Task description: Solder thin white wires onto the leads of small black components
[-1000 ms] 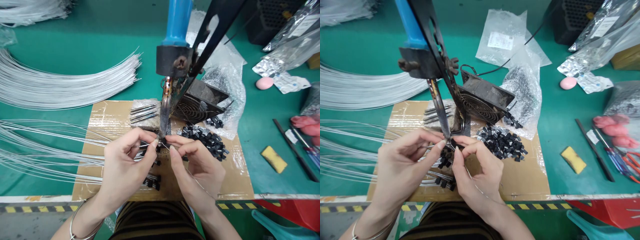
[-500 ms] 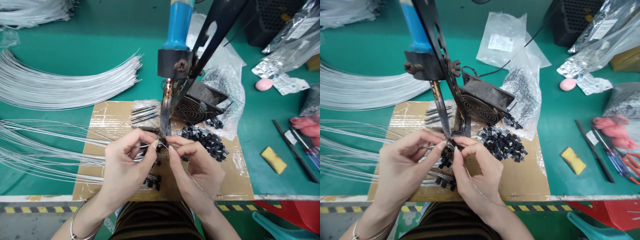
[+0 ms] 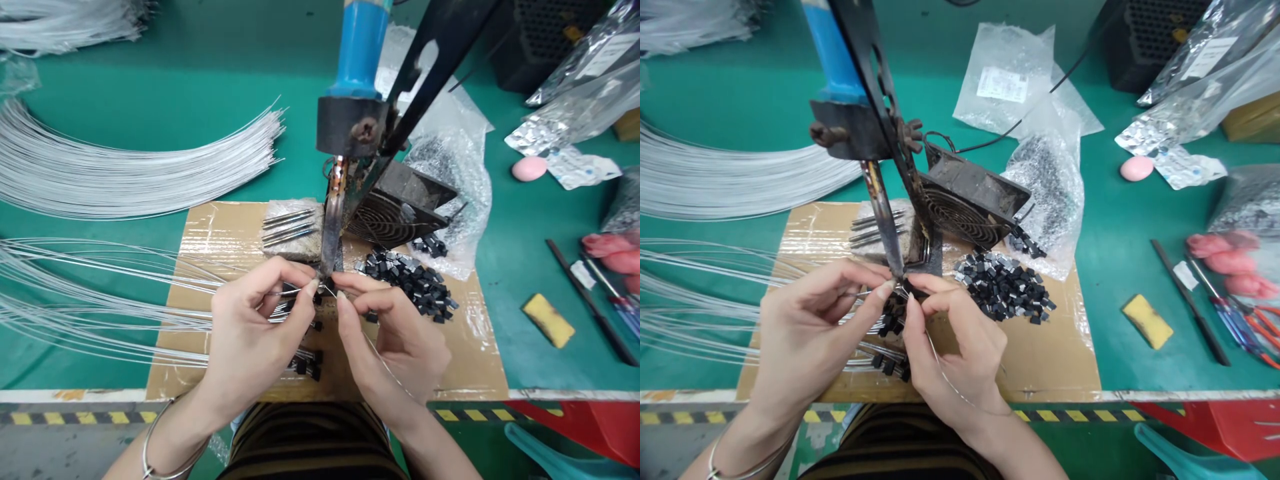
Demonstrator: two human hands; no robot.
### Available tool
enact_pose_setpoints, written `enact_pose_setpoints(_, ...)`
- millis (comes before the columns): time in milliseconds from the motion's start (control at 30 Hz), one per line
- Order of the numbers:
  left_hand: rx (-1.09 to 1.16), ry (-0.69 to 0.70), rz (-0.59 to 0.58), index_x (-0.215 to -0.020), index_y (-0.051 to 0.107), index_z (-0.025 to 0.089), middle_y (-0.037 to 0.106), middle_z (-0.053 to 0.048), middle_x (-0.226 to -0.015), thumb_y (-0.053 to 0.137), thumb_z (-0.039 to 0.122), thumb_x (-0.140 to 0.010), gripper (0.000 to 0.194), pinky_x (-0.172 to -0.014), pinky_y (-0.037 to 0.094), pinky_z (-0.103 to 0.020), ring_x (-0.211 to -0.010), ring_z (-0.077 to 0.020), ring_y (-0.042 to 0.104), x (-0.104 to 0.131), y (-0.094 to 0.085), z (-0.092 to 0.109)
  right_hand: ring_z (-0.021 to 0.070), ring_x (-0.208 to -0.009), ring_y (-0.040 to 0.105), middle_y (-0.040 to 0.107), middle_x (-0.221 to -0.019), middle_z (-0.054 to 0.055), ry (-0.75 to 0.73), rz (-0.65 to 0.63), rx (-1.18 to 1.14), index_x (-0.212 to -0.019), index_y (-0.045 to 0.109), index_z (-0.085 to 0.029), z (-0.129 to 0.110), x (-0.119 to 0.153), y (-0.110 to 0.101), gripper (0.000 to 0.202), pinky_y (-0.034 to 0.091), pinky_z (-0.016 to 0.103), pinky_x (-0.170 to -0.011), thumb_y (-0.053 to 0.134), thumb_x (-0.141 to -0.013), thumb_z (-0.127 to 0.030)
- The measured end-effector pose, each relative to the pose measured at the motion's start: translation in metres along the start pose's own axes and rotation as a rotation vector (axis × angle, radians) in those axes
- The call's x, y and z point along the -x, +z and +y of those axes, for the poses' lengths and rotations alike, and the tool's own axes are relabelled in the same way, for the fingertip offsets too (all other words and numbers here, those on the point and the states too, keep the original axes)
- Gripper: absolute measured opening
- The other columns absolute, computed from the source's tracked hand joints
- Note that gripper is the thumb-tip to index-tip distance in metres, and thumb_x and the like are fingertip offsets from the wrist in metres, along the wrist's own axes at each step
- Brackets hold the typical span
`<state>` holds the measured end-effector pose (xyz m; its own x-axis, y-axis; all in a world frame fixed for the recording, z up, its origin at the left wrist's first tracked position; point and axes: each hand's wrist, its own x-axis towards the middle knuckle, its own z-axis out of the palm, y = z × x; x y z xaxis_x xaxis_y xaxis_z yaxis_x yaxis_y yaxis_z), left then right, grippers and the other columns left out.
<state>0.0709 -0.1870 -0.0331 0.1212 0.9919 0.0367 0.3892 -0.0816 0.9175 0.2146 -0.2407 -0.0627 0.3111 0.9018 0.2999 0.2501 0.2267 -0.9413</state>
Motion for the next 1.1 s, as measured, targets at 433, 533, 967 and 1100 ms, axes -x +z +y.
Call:
enact_pose_setpoints(433,0.006,-0.022,-0.009,-0.082,0.073,0.023,0.078,0.002,-0.090,0.073,0.012,-0.087,0.012,-0.066,0.056,-0.019,-0.082,-0.0137,0.074,0.0025,-0.0017,0.0015,0.0164,-0.099,0.080,0.082,-0.112,0.005,-0.100,0.009,0.125,-0.094,0.066,-0.020,-0.0008,-0.0005,0.0007,0.026,0.063,0.028,-0.092,0.074,-0.085,0.003)
enact_pose_setpoints(533,0.005,-0.013,-0.007,-0.082,0.073,0.023,0.078,0.002,-0.090,0.074,0.012,-0.087,0.012,-0.065,0.056,-0.018,-0.082,-0.0134,0.074,0.0023,-0.0015,0.0009,0.0161,-0.099,0.081,0.082,-0.111,0.006,-0.124,0.014,0.142,-0.096,0.066,-0.019,-0.0006,-0.0004,0.0010,0.027,0.064,0.027,-0.091,0.074,-0.084,0.004)
enact_pose_setpoints(967,-0.012,-0.003,-0.017,-0.081,0.072,0.023,0.078,0.001,-0.086,0.072,0.012,-0.086,0.012,-0.067,0.059,-0.023,-0.080,-0.0159,0.074,0.0009,0.0008,0.0027,0.0223,-0.086,0.083,0.085,-0.104,0.008,-0.231,0.042,0.316,-0.093,0.065,-0.024,-0.0044,-0.0071,0.0033,0.021,0.071,0.035,-0.081,0.072,-0.088,-0.004)
enact_pose_setpoints(1100,-0.028,0.003,-0.007,-0.082,0.071,0.023,0.078,0.000,-0.088,0.072,0.012,-0.086,0.012,-0.066,0.059,-0.025,-0.081,-0.0170,0.075,0.0030,-0.0007,0.0021,0.0226,-0.087,0.083,0.085,-0.103,0.008,-0.259,0.043,0.347,-0.094,0.065,-0.023,-0.0044,-0.0067,0.0031,0.021,0.071,0.034,-0.081,0.072,-0.089,-0.005)
